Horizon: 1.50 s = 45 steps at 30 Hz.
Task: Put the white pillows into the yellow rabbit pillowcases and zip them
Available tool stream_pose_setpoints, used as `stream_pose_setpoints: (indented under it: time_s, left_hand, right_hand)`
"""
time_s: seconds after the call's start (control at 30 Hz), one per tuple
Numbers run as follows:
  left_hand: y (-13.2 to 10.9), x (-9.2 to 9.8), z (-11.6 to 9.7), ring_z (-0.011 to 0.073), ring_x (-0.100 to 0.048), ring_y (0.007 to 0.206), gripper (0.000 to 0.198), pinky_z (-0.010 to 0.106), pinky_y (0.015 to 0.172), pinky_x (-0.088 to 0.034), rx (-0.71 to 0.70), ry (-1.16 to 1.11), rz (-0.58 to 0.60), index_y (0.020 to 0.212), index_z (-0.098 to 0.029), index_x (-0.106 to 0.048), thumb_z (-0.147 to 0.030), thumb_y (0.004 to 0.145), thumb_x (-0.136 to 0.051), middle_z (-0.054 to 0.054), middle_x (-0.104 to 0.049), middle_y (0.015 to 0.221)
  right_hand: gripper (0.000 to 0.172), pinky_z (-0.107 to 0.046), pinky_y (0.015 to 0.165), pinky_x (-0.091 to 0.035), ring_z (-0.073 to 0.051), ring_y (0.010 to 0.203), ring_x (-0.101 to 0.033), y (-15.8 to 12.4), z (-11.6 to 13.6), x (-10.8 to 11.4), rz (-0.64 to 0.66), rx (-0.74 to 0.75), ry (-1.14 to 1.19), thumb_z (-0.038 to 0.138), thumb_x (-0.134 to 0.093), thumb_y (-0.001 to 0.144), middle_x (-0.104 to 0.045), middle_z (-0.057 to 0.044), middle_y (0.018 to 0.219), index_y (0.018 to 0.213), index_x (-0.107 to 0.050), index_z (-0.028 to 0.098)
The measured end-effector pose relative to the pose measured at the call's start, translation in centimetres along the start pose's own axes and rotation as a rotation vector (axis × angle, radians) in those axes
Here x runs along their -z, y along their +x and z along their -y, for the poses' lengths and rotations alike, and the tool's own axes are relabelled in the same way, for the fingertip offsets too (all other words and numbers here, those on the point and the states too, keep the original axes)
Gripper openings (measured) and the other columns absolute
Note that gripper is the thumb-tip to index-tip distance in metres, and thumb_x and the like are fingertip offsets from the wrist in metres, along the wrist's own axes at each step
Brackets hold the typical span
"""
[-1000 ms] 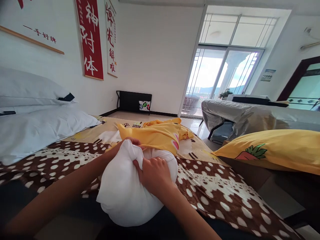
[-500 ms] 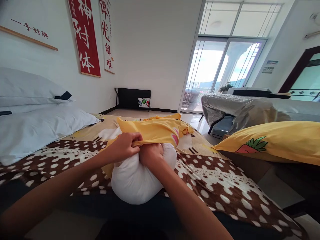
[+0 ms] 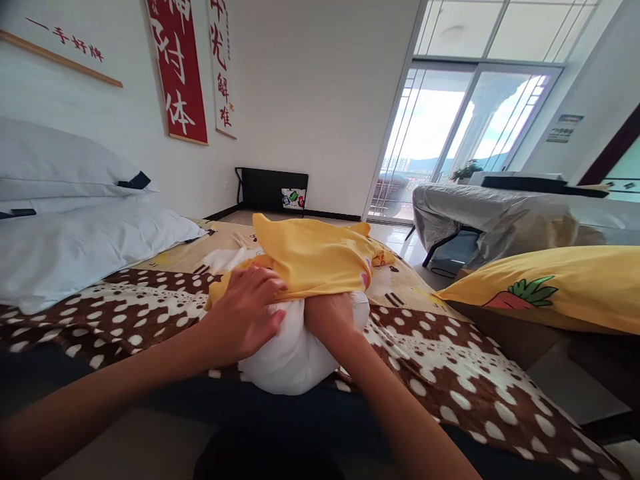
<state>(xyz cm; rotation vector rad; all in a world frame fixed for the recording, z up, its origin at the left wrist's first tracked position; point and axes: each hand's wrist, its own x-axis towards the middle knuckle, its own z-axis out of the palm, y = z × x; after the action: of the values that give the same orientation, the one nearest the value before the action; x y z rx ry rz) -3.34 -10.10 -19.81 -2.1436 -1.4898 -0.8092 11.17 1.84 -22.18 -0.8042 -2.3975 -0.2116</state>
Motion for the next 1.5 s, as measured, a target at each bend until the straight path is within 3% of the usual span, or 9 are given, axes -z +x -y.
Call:
stream_pose_setpoints:
  time_s: [0.07,0.27,0.43,0.6,0.77,0.87,1.13,1.33,1.5]
  left_hand:
    - [-1.6,0.3,0.5,0.0234,-0.052,0.095,0.016,0.04,0.086,-0.04,0.03,-0.059,-0.037,0.097,-0.021,-0.052,-0.031,0.085,-0.048,0.008,-0.058,0.096]
    - [-2.3,-1.4,-0.3,0.0271,-0.054,0.096,0.036,0.041,0.083,-0.045,0.155,0.084,0.146,0.105,-0.015,-0.053,-0.042,0.081,-0.057,0.011,-0.059,0.101]
    - [-0.5,-3.6,-0.5,0.0298,-0.053,0.098,0.027,0.044,0.08,-0.042,0.18,0.28,0.169,0.102,-0.013,-0.057,-0.03,0.081,-0.053,0.013,-0.061,0.102]
    - [0.7,-4.4,0.9,0.0291,-0.054,0.104,0.029,0.042,0.082,-0.039,0.213,0.201,0.097,0.104,-0.013,-0.058,-0.018,0.077,-0.048,0.013,-0.064,0.103]
    - [2.6,-3.4,2.4,0.0265,-0.058,0.091,0.017,0.04,0.08,-0.038,0.312,0.132,-0.013,0.086,-0.016,-0.061,-0.017,0.073,-0.05,0.01,-0.067,0.089]
    - [3.5,-2.7,3.0,0.0224,-0.057,0.079,0.003,0.037,0.076,-0.037,0.359,0.061,-0.114,0.069,-0.019,-0.055,-0.019,0.07,-0.053,0.006,-0.064,0.075]
    - [3.7,-3.3,3.3,0.0115,-0.038,0.057,0.029,0.031,0.067,-0.03,0.582,-0.169,-0.423,0.05,-0.019,-0.036,-0.021,0.061,-0.063,-0.006,-0.043,0.053]
    - [3.0,-4.4,3.9,0.0125,-0.042,0.059,0.025,0.033,0.069,-0.027,0.434,-0.038,-0.503,0.053,-0.019,-0.038,-0.013,0.063,-0.06,-0.005,-0.046,0.056]
    - [3.1,-4.6,3.4,0.013,-0.043,0.058,0.025,0.033,0.068,-0.026,0.189,0.103,-0.674,0.057,-0.02,-0.037,-0.008,0.066,-0.057,-0.005,-0.046,0.054]
  right_hand:
    - [0.047,-0.047,0.111,-0.025,-0.033,0.129,-0.04,-1.0,-0.3,0.2,0.069,-0.072,-0.078,0.025,-0.048,0.085,-0.05,-0.015,0.136,0.13,-0.052,0.013]
    - [0.046,-0.044,0.107,-0.032,-0.03,0.127,-0.044,-2.1,0.1,0.7,0.164,-0.117,-0.161,0.025,-0.046,0.085,-0.05,-0.014,0.136,0.13,-0.052,0.017]
    - [0.027,-0.036,0.075,-0.047,-0.027,0.085,-0.066,-2.4,1.0,1.7,0.41,-0.288,-0.223,0.009,-0.041,0.081,-0.069,-0.018,0.085,0.084,-0.068,0.012]
    - [0.028,-0.038,0.082,-0.045,-0.027,0.096,-0.062,-5.1,2.3,2.4,0.087,-0.168,-0.32,0.007,-0.04,0.083,-0.067,-0.017,0.1,0.1,-0.063,0.01]
    - [0.04,-0.043,0.098,-0.037,-0.03,0.119,-0.05,-8.7,5.4,2.2,-0.304,0.161,-0.343,0.015,-0.044,0.087,-0.055,-0.02,0.129,0.125,-0.052,0.006]
    - [0.045,-0.042,0.095,-0.037,-0.031,0.122,-0.047,-8.5,6.4,0.9,-0.298,0.165,-0.328,0.028,-0.046,0.09,-0.05,-0.021,0.135,0.129,-0.048,0.006]
    - [0.067,-0.046,0.093,-0.034,-0.036,0.116,-0.048,-3.3,5.8,-1.7,-0.217,0.1,-0.325,0.06,-0.047,0.084,-0.053,-0.025,0.128,0.123,-0.053,0.005]
    - [0.043,-0.046,0.095,-0.031,-0.035,0.115,-0.047,-1.3,5.4,-2.7,-0.21,0.032,-0.306,0.044,-0.051,0.086,-0.058,-0.024,0.118,0.108,-0.059,0.008]
    - [0.033,-0.047,0.1,-0.025,-0.032,0.119,-0.044,0.0,4.5,-3.6,-0.357,-0.011,-0.276,0.035,-0.05,0.085,-0.058,-0.021,0.12,0.104,-0.061,0.011]
